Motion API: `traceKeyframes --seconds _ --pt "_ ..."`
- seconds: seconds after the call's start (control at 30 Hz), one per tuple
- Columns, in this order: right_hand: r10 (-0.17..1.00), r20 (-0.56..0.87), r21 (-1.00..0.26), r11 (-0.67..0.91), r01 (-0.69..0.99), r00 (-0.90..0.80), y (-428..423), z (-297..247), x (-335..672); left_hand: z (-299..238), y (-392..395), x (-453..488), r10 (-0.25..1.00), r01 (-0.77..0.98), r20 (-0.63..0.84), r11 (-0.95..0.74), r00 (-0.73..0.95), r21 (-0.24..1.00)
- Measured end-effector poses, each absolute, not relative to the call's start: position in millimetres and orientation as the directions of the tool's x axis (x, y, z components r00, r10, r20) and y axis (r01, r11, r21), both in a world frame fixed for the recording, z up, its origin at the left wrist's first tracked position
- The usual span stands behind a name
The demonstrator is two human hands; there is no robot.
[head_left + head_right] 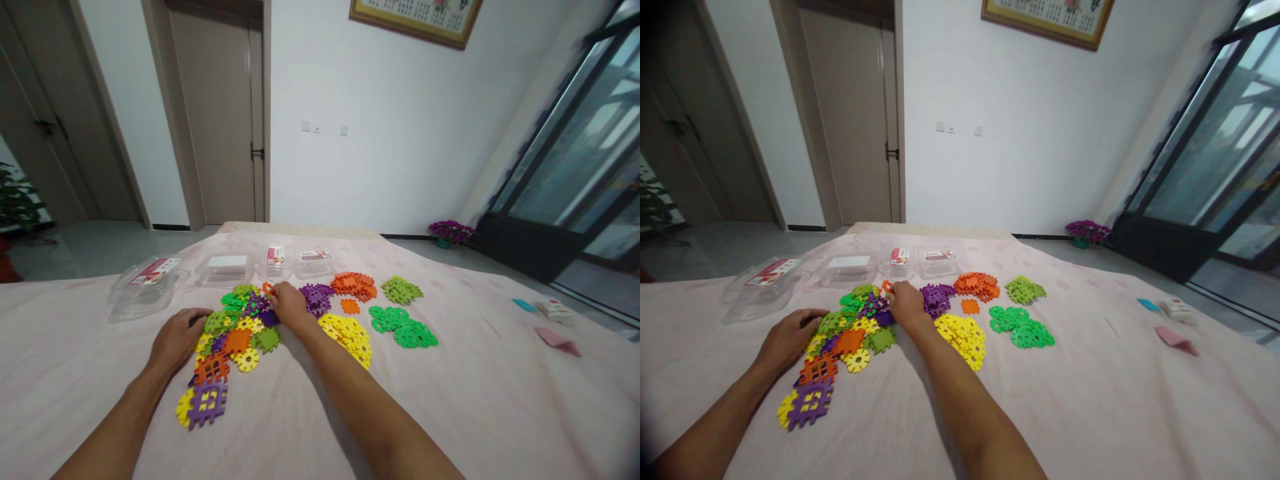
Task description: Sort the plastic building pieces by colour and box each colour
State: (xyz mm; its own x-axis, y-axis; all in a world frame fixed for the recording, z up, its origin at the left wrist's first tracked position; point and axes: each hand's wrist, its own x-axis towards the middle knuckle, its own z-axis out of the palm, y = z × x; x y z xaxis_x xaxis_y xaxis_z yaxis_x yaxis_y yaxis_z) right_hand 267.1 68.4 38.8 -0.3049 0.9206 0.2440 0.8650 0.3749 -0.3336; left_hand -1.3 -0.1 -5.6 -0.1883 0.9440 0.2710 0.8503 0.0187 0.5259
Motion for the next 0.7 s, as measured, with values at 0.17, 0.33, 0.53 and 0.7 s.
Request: traceKeyframes --seconds 0.17,0.33,0.53,0.7 --pt "0.905 0.36 -0.444 0.379 0.812 -0.225 63 66 313 -6 0 -2 0.942 0.847 0.266 0.035 -0.205 0.53" --pt "0.919 0.39 -0.398 0.226 0.889 -0.059 66 79 386 -6 0 -2 0.938 0.852 0.281 0.026 -0.202 0.524" --pt "0.952 0.29 -0.28 -0.015 0.96 0.099 71 64 450 -5 0 -1 0.946 0.851 0.245 0.058 -0.214 0.522" --pt "0.986 0.163 -0.321 0.037 0.946 0.017 71 43 464 -7 1 -3 0.95 0.847 0.225 0.069 -0.218 0.527"
